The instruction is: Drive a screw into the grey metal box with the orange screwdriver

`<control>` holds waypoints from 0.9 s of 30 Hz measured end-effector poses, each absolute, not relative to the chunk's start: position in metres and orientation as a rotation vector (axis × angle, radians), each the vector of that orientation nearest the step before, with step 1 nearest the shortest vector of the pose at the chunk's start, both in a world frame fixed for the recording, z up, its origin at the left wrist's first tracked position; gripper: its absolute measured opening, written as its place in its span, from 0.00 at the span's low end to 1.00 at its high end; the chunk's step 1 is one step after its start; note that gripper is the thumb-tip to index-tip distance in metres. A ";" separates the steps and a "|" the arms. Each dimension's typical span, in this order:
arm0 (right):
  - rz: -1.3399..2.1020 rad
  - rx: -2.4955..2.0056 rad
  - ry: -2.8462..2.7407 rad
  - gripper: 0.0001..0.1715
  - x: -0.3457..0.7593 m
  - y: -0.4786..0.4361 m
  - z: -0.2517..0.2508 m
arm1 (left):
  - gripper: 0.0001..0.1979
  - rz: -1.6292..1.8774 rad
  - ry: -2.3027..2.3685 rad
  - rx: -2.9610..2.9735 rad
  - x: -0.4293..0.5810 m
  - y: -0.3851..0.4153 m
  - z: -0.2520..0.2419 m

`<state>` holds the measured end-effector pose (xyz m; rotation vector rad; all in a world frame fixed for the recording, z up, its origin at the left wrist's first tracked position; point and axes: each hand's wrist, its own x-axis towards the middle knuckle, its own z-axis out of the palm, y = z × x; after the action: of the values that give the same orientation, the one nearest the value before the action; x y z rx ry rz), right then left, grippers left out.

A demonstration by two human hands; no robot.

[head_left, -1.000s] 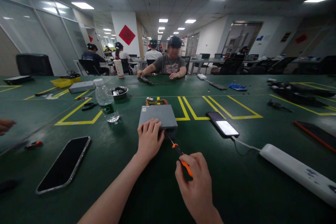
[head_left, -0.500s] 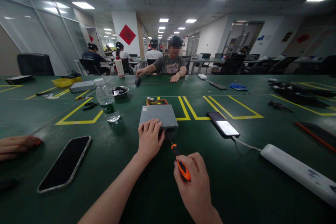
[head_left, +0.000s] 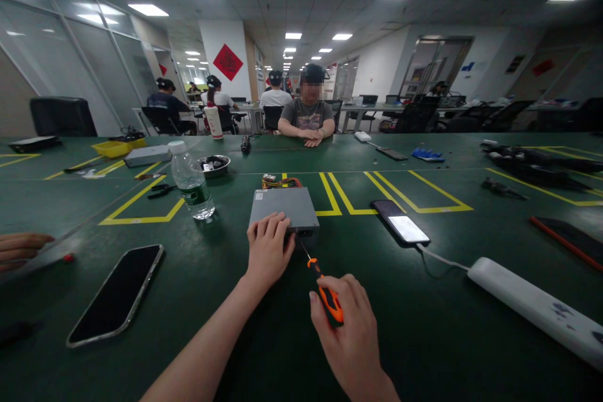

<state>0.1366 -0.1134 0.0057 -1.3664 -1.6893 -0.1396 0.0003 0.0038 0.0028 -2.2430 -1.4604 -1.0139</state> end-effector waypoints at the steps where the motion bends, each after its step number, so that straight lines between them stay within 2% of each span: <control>1: -0.104 -1.396 -1.661 0.09 0.137 -0.113 0.005 | 0.12 -1.011 -1.461 -2.244 0.000 0.004 0.003; 4: -0.029 -1.460 -1.601 0.11 0.139 -0.112 0.003 | 0.12 -0.999 -1.462 -2.250 0.000 0.004 0.003; 7: -0.141 -1.390 -1.682 0.06 0.138 -0.111 0.002 | 0.13 -0.992 -1.459 -2.251 0.000 0.004 0.002; 10: -0.240 -1.347 -1.754 0.07 0.136 -0.111 0.003 | 0.12 -0.996 -1.454 -2.242 0.000 0.004 0.002; 13: -0.149 -1.372 -1.736 0.07 0.137 -0.113 0.004 | 0.12 -1.010 -1.455 -2.228 0.000 0.005 0.002; 17: -0.040 -1.427 -1.633 0.12 0.139 -0.113 0.002 | 0.12 -1.001 -1.458 -2.229 0.000 0.005 0.002; 20: -0.129 -1.376 -1.712 0.07 0.137 -0.112 0.000 | 0.12 -1.003 -1.464 -2.236 0.000 0.004 0.002; 27: -0.217 -1.351 -1.773 0.08 0.146 -0.116 0.001 | 0.12 -1.006 -1.457 -2.251 -0.001 0.005 0.001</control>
<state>0.1456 -0.1163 0.0015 -1.3509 -1.7727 -0.2175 -0.0008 0.0052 0.0005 -2.2511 -1.4567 -1.0056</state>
